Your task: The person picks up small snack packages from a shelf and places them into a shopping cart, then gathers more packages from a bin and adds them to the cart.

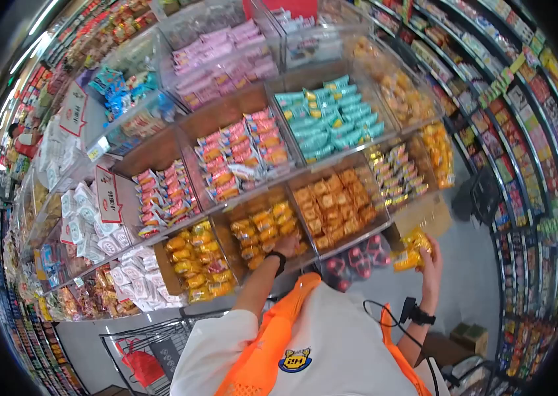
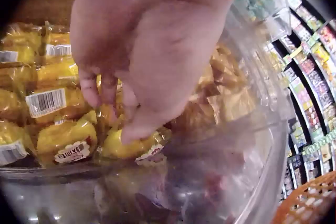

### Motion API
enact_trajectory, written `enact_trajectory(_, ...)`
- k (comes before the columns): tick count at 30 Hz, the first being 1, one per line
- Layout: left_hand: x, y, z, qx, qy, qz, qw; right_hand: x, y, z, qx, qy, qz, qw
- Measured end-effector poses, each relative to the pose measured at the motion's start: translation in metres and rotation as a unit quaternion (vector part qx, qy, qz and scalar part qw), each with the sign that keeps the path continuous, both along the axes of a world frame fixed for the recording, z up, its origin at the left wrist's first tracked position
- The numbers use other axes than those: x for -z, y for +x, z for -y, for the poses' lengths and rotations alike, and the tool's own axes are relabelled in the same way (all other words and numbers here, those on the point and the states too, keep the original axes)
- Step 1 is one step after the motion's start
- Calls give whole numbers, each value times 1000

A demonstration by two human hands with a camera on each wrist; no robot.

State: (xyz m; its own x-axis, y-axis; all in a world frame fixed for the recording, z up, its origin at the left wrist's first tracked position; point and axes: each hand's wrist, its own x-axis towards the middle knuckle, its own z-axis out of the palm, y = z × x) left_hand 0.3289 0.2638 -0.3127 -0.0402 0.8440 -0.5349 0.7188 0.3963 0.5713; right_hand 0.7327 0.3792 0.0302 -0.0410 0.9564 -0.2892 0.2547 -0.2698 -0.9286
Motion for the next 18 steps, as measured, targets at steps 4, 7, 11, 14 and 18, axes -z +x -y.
enact_trajectory(4, 36, -21, 10, 152, -15, 95, 984, 17, -26, -19, -34, 3, -48, 998)
enact_trajectory(7, -50, -15, 19, 102, -88, 117, 984, 21, -64, -26, -104, 10, -68, 992)
enact_trajectory(11, -84, -23, 37, 70, 120, 204, 969, 46, -110, -28, -260, 49, -91, 960)
enact_trajectory(14, -176, -13, 57, -35, 140, 300, 943, 12, -159, -6, -330, -21, -87, 940)
enact_trajectory(18, -248, 2, 92, -114, 116, 384, 909, 33, -208, 20, -443, 46, -85, 891)
